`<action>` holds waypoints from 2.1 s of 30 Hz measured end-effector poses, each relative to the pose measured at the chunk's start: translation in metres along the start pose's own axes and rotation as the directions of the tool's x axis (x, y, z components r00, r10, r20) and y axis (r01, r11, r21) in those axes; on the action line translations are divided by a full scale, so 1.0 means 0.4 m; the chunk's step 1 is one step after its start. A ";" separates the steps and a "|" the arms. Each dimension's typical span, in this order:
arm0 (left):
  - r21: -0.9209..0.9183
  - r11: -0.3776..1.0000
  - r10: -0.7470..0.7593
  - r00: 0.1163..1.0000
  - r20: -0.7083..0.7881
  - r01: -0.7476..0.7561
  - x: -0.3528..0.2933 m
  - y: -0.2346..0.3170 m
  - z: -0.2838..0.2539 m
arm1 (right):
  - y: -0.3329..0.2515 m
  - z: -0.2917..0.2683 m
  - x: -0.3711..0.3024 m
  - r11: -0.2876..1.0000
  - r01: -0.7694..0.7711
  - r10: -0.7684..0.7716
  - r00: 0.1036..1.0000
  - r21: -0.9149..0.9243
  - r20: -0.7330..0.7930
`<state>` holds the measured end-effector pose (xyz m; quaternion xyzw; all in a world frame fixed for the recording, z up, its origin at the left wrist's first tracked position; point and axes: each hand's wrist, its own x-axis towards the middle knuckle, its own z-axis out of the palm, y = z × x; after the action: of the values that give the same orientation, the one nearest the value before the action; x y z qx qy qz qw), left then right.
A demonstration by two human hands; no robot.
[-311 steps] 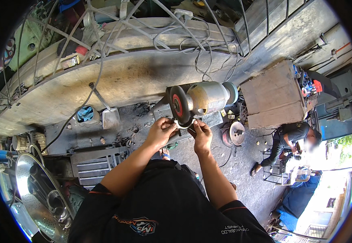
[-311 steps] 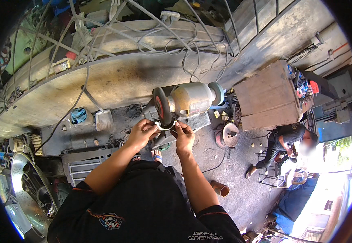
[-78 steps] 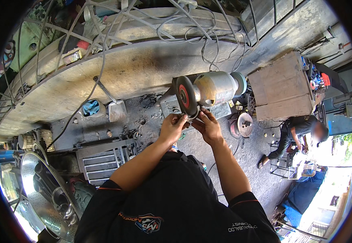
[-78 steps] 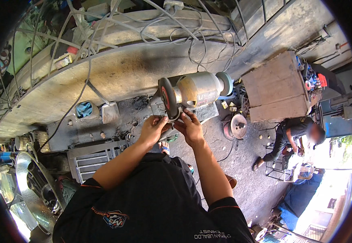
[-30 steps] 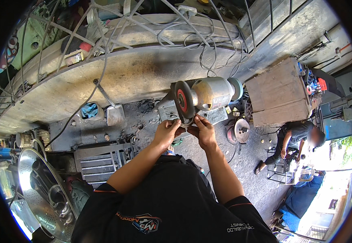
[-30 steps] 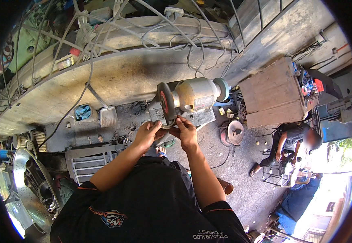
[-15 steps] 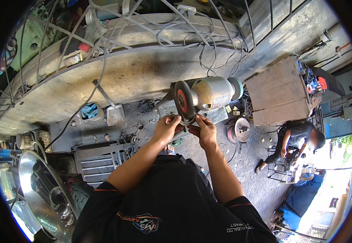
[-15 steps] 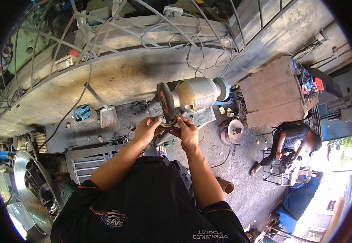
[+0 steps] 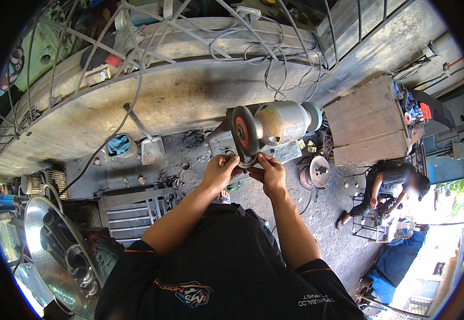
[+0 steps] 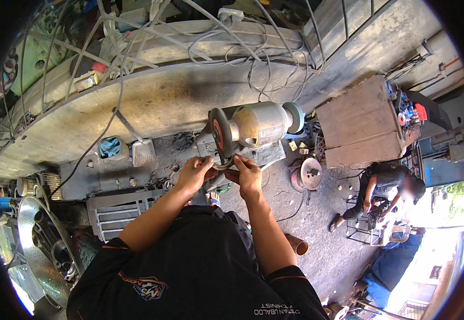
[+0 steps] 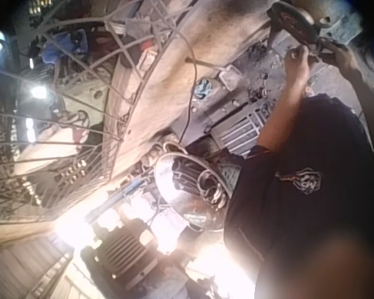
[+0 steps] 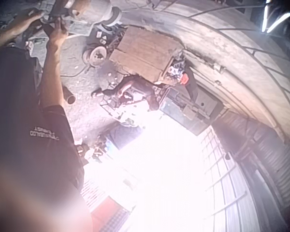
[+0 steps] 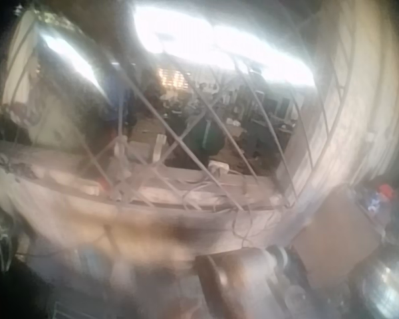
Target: The person uses a bench grinder to smooth the edges of small metal parts. They repeatedly press the parts against the spinning wheel, rotate them to grind different sides, and place finished pieces into a metal bowl. The person also adjusts the camera headstrap at the end.
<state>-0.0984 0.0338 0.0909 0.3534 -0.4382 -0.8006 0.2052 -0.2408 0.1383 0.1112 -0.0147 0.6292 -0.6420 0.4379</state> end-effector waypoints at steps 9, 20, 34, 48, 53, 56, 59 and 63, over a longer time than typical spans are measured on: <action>-0.063 0.998 0.016 1.000 0.000 -0.016 0.001 0.002 0.006 | -0.008 0.003 0.007 1.000 0.005 -0.005 1.000 -0.017 0.003; 0.032 0.999 0.006 1.000 -0.012 -0.006 0.034 -0.005 0.011 | -0.024 0.006 0.028 0.999 0.017 -0.017 1.000 -0.032 -0.004; 0.276 0.924 0.269 0.963 0.023 -0.265 -0.068 -0.030 0.027 | 0.030 -0.080 -0.022 0.966 -0.084 0.034 0.978 0.244 0.203; 0.012 0.997 0.075 0.996 -0.046 -0.074 0.010 -0.011 0.029 | 0.012 -0.040 0.007 0.990 -0.015 -0.003 0.993 0.143 0.120; -0.031 0.996 0.084 0.992 -0.090 -0.087 0.021 0.005 0.039 | 0.017 -0.033 0.019 0.989 0.019 -0.024 0.999 0.145 0.037; -0.073 0.994 0.081 0.993 -0.088 -0.088 0.031 0.000 0.041 | 0.011 -0.028 0.023 0.993 0.027 -0.027 1.000 0.111 -0.002; -0.102 0.989 0.093 0.991 -0.095 -0.103 0.030 -0.012 0.035 | 0.011 -0.018 0.014 0.995 0.045 -0.044 0.999 0.088 -0.015; -0.090 0.993 0.062 0.993 -0.104 -0.071 0.017 -0.024 0.022 | 0.017 -0.010 -0.002 0.997 0.052 -0.051 0.998 0.051 -0.030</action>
<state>-0.1096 0.0395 0.0835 0.3686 -0.4007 -0.7941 0.2702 -0.2388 0.1432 0.1055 -0.0105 0.6181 -0.6691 0.4125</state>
